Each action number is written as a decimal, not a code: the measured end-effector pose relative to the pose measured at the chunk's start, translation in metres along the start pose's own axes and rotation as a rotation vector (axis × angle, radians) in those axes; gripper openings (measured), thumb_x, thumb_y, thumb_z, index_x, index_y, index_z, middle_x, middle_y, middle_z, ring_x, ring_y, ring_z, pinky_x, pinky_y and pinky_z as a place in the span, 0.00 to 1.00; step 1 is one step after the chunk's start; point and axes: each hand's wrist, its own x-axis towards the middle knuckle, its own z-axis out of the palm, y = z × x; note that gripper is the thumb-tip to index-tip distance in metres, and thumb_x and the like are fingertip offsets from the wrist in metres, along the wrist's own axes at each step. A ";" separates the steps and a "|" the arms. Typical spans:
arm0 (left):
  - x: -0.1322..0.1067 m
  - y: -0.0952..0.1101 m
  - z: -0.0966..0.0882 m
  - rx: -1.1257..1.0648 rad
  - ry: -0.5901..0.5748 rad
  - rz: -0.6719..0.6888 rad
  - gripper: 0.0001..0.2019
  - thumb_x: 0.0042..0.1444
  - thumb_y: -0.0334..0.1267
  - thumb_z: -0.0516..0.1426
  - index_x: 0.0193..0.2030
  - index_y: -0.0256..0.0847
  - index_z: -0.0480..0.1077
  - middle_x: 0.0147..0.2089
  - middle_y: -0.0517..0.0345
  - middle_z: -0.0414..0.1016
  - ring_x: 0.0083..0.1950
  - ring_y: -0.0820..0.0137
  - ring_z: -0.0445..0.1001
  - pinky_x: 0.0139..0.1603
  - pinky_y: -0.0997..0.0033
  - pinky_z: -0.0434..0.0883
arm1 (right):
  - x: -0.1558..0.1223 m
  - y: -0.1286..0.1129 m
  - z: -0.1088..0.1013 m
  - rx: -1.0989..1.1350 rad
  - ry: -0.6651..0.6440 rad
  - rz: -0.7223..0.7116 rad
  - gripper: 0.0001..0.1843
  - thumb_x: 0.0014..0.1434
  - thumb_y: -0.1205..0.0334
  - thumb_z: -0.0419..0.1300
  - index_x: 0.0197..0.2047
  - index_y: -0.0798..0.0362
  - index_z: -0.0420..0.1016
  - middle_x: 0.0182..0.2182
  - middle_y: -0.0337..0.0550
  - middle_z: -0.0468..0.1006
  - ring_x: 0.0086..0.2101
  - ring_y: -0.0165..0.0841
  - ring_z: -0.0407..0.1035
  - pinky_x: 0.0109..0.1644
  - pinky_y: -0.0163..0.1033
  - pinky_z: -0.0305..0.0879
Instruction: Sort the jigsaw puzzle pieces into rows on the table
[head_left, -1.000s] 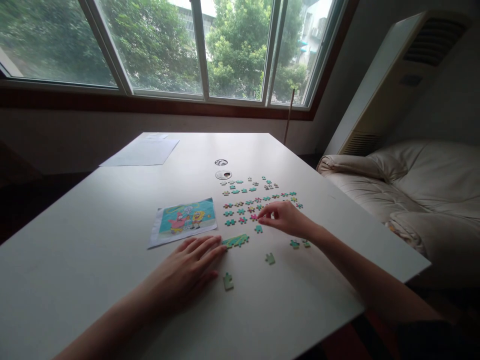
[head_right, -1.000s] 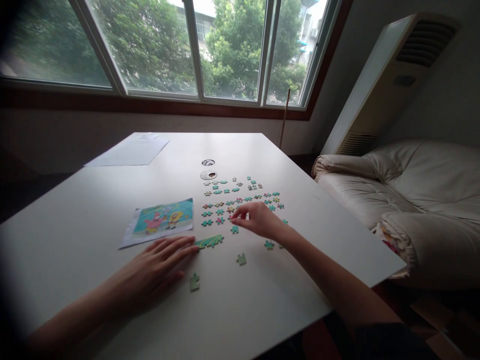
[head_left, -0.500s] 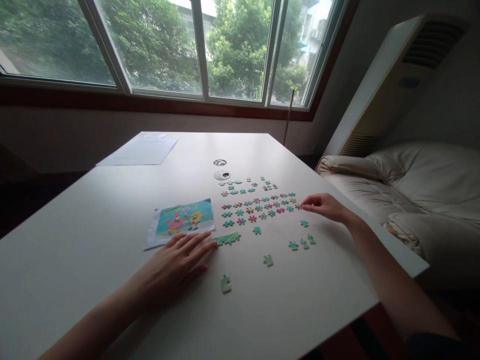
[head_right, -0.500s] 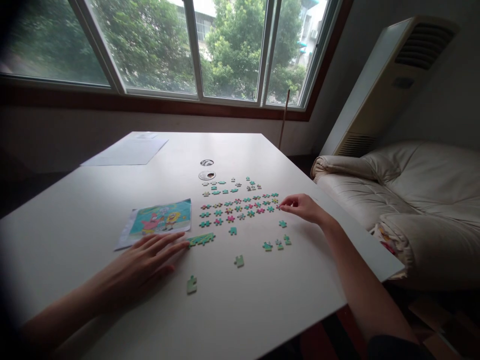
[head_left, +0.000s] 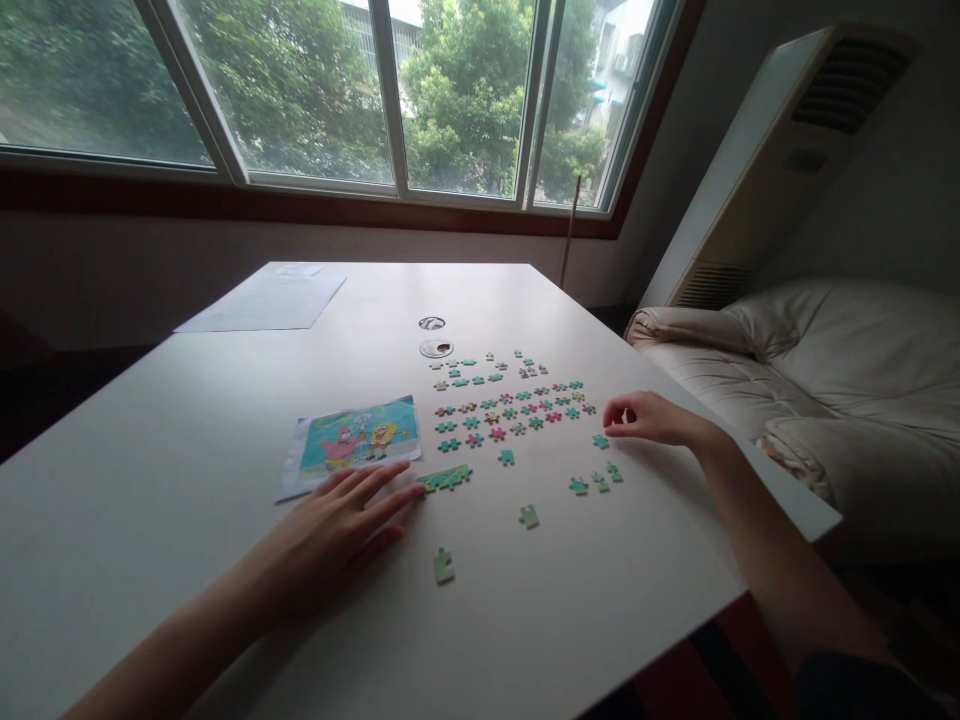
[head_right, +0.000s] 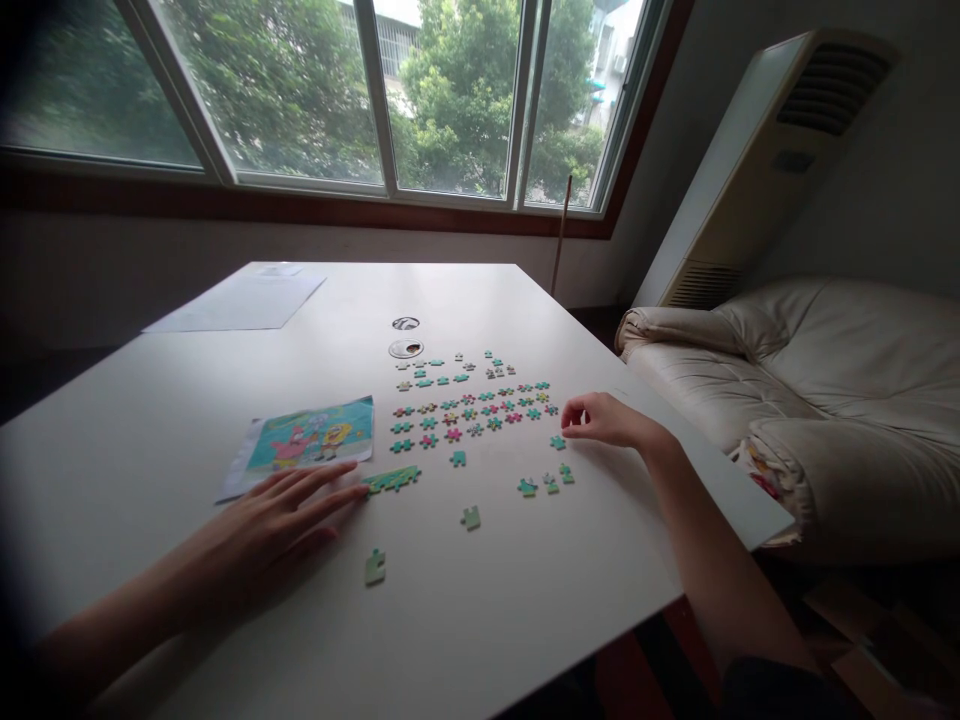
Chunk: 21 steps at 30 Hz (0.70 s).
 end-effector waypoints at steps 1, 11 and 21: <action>0.000 0.000 0.001 0.004 -0.003 0.000 0.19 0.60 0.41 0.46 0.58 0.52 0.57 0.60 0.53 0.58 0.56 0.59 0.62 0.51 0.56 0.64 | -0.002 -0.003 0.000 0.008 -0.033 -0.006 0.14 0.48 0.52 0.58 0.31 0.54 0.73 0.24 0.39 0.71 0.25 0.29 0.62 0.28 0.31 0.56; 0.000 0.001 0.000 0.001 -0.002 -0.009 0.18 0.60 0.41 0.46 0.58 0.51 0.58 0.61 0.53 0.58 0.55 0.59 0.63 0.50 0.57 0.65 | -0.014 -0.038 0.009 -0.015 -0.283 -0.144 0.21 0.39 0.50 0.65 0.35 0.53 0.72 0.28 0.38 0.68 0.30 0.30 0.62 0.31 0.31 0.57; 0.001 0.004 -0.001 -0.032 -0.007 -0.013 0.18 0.60 0.41 0.46 0.57 0.49 0.58 0.61 0.52 0.57 0.56 0.59 0.61 0.51 0.57 0.64 | -0.012 -0.054 0.022 0.016 -0.247 -0.250 0.20 0.42 0.50 0.64 0.36 0.53 0.70 0.31 0.40 0.69 0.32 0.31 0.62 0.33 0.32 0.57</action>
